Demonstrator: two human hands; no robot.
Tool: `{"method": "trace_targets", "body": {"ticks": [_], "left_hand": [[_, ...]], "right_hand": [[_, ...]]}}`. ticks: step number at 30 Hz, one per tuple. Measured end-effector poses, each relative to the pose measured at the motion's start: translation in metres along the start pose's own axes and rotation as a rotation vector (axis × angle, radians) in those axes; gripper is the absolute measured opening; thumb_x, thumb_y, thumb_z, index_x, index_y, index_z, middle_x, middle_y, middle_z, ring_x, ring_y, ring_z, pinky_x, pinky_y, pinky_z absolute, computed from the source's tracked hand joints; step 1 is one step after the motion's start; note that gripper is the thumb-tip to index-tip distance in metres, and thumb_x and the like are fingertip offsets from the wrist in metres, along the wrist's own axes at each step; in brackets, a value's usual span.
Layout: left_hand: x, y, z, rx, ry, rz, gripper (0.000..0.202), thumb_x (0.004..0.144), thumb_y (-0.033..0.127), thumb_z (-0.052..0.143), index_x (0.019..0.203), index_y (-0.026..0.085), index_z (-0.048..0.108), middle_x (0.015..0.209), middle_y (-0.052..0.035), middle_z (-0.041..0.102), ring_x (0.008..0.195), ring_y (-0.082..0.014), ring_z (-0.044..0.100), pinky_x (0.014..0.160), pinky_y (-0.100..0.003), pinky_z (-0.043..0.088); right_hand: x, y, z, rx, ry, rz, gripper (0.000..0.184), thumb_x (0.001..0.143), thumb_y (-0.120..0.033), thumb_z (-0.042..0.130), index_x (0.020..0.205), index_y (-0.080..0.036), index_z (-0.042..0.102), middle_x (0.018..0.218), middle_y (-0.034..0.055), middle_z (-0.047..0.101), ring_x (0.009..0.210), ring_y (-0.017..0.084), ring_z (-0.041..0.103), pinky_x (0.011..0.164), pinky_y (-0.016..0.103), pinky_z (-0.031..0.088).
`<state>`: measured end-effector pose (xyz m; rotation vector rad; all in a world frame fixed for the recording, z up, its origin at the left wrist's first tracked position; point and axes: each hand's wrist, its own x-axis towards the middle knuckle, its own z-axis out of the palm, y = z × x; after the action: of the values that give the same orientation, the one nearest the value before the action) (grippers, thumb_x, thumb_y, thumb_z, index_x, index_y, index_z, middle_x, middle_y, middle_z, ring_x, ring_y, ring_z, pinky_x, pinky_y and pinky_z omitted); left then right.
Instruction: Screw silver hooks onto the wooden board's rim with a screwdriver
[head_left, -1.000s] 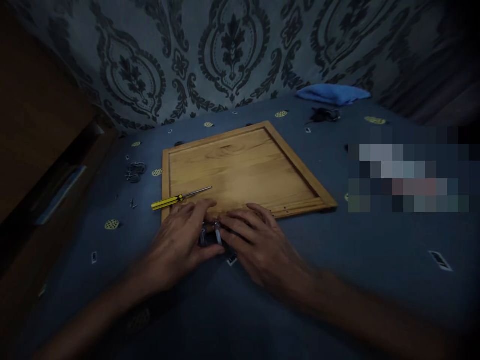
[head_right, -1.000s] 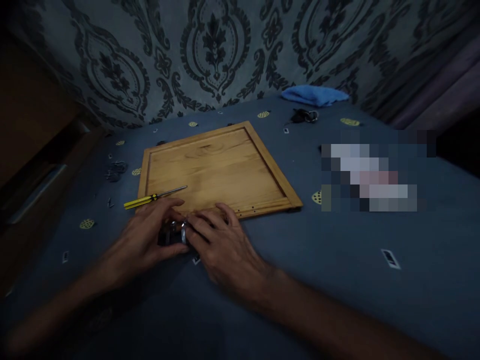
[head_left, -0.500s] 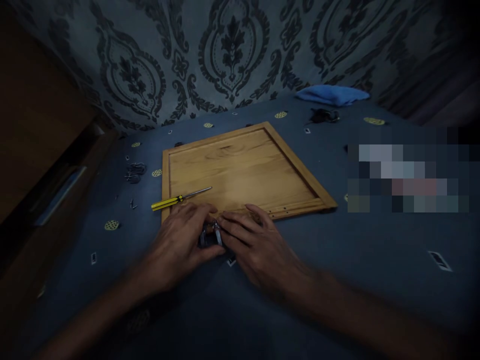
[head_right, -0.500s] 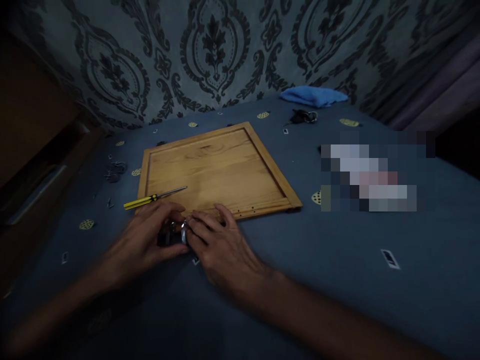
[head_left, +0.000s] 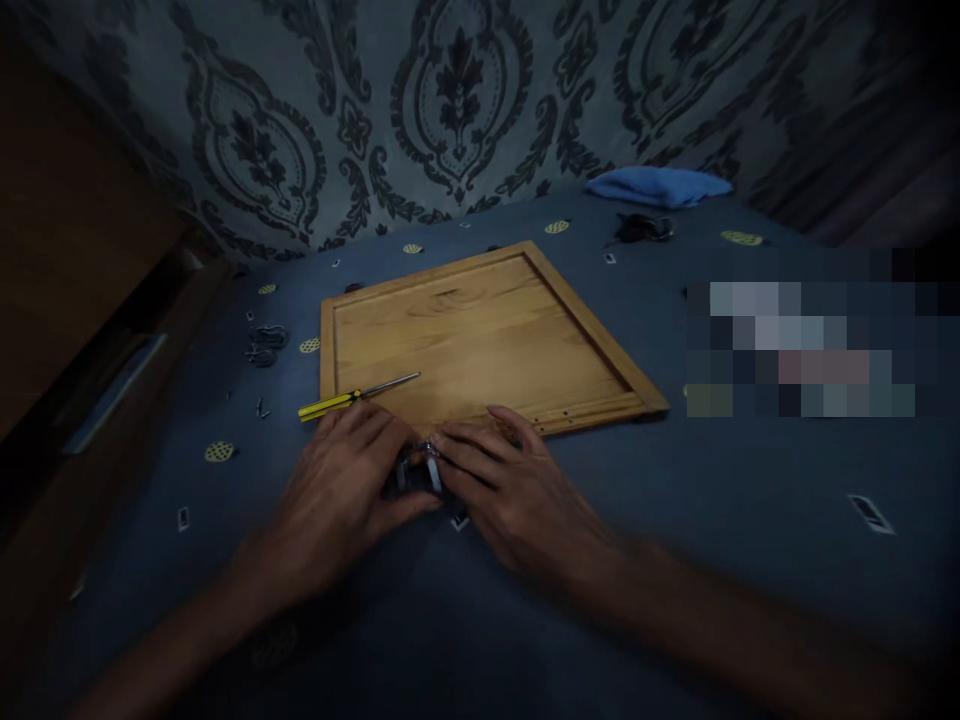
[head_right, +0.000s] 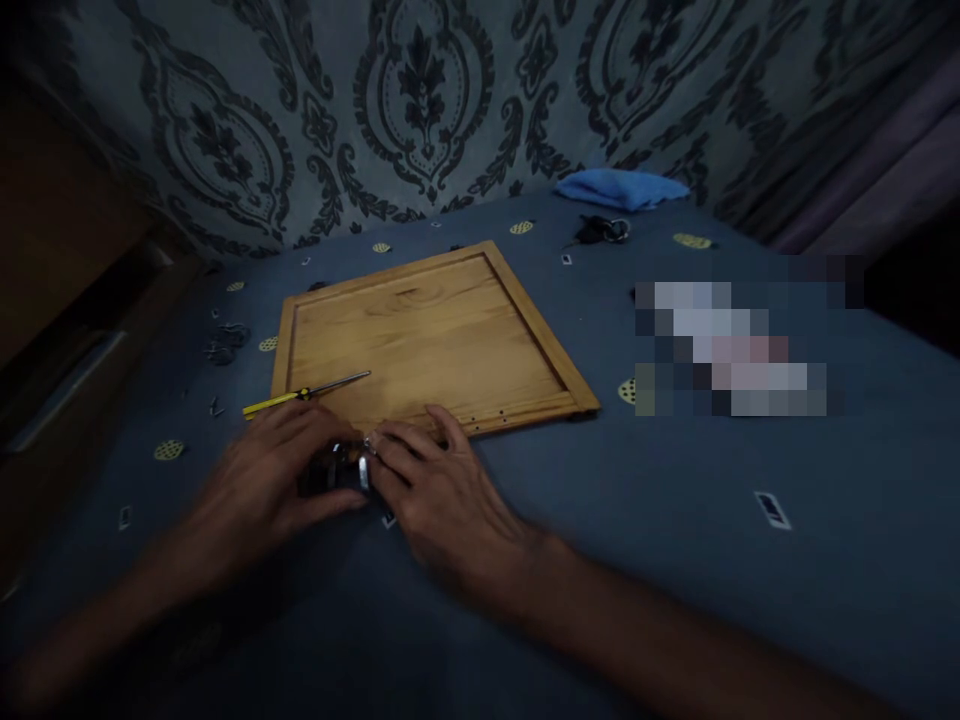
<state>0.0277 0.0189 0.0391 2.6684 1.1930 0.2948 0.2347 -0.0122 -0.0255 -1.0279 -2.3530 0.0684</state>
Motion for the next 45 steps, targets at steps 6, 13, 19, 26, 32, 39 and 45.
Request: {"method": "trace_targets", "body": {"ticks": [6,13,19,26,32,39,45], "left_hand": [[0.0,0.003,0.0,0.009,-0.032,-0.014,0.039,0.082,0.04,0.082,0.111,0.021,0.062,0.115,-0.0065,0.07,0.108,-0.0293,0.06,0.091,-0.047,0.049],[0.001,0.004,0.003,-0.03,-0.046,-0.001,0.039,0.082,0.038,0.082,0.112,0.022,0.062,0.112,-0.0055,0.069,0.108,-0.0292,0.06,0.092,-0.047,0.047],[0.001,0.004,0.003,-0.037,-0.058,-0.023,0.038,0.082,0.039,0.082,0.11,0.021,0.064,0.11,-0.0052,0.07,0.106,-0.029,0.061,0.093,-0.048,0.047],[0.001,0.005,0.0,-0.042,-0.048,-0.075,0.026,0.084,0.033,0.079,0.1,0.02,0.063,0.102,-0.005,0.071,0.098,-0.0282,0.065,0.086,-0.044,0.05],[-0.001,0.006,0.001,-0.038,-0.026,-0.115,0.028,0.085,0.031,0.077,0.102,0.022,0.057,0.098,-0.0039,0.07,0.094,-0.0273,0.064,0.08,-0.042,0.05],[-0.002,0.003,0.012,-0.063,0.055,-0.079,0.044,0.081,0.031,0.081,0.112,0.021,0.052,0.108,-0.0082,0.072,0.1,-0.0308,0.067,0.084,-0.045,0.054],[-0.002,0.0,0.016,-0.12,0.066,-0.087,0.043,0.081,0.028,0.081,0.114,0.022,0.055,0.11,-0.0077,0.072,0.103,-0.029,0.067,0.086,-0.044,0.055]], "right_hand": [[-0.001,0.0,-0.002,0.009,0.013,-0.011,0.029,0.097,-0.01,0.051,0.12,-0.015,0.068,0.127,0.0095,0.073,0.123,0.026,0.062,0.113,0.058,0.038],[-0.001,-0.001,-0.001,-0.006,-0.012,0.006,0.028,0.095,-0.011,0.055,0.119,-0.017,0.069,0.129,0.0088,0.072,0.125,0.026,0.061,0.115,0.055,0.035],[-0.001,0.0,-0.001,-0.016,-0.024,0.004,0.028,0.095,-0.011,0.056,0.12,-0.017,0.068,0.13,0.0085,0.072,0.126,0.025,0.061,0.115,0.055,0.035],[-0.001,0.0,0.0,-0.017,-0.005,-0.007,0.03,0.095,-0.01,0.052,0.12,-0.017,0.069,0.126,0.009,0.074,0.124,0.025,0.062,0.114,0.056,0.036],[0.0,0.0,-0.001,-0.008,0.009,-0.018,0.031,0.094,-0.008,0.052,0.12,-0.016,0.07,0.127,0.0121,0.073,0.123,0.027,0.062,0.112,0.059,0.039],[0.0,-0.001,-0.002,-0.046,0.014,-0.015,0.029,0.094,-0.01,0.054,0.117,-0.018,0.07,0.125,0.0101,0.074,0.121,0.025,0.063,0.112,0.056,0.04],[0.0,-0.002,-0.002,-0.041,0.024,-0.016,0.028,0.096,-0.01,0.052,0.116,-0.016,0.07,0.124,0.0109,0.074,0.121,0.026,0.063,0.112,0.057,0.039]]}}
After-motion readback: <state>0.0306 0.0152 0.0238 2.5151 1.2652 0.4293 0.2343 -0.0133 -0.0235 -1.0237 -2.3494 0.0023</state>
